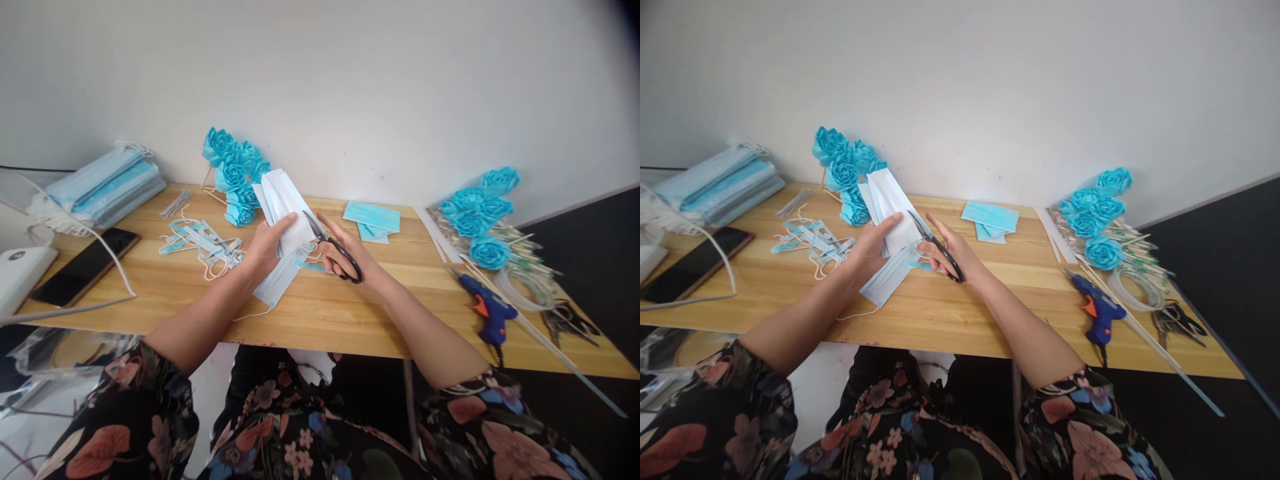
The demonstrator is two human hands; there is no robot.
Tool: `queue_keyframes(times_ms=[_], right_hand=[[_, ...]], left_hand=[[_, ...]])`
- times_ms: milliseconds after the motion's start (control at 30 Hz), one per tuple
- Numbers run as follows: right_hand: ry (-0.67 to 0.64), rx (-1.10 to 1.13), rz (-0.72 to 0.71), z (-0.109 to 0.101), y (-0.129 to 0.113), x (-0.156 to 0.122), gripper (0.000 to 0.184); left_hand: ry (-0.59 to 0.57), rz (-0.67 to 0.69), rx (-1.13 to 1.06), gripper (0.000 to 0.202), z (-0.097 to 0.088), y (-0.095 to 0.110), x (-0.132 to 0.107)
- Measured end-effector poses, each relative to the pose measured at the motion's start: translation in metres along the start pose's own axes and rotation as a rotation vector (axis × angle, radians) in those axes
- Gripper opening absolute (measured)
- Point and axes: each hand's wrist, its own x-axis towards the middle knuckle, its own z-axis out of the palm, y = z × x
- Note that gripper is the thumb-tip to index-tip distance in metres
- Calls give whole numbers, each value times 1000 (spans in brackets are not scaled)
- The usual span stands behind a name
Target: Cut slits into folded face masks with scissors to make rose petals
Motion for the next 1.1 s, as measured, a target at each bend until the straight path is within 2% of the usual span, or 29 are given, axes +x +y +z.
queue_keyframes(times_ms=[167, 333, 467, 700, 933, 1100], right_hand=[[11, 2, 14, 1, -1, 0, 117], [-38, -15, -72, -4, 11, 6, 116], [-57, -14, -118, -5, 18, 9, 113], [-38, -16, -126, -2, 10, 4, 116], [-42, 11, -131, 1, 4, -1, 102], [-32, 22, -132, 1, 2, -2, 100]], left_hand=[[24, 4, 7, 52, 0, 2, 1], [40, 36, 26, 53, 0, 3, 1], [3, 84, 67, 55, 0, -1, -1], [-47, 90, 141, 57, 0, -9, -4], [-34, 72, 147, 59, 1, -6, -5], [-38, 83, 140, 60, 1, -7, -5]])
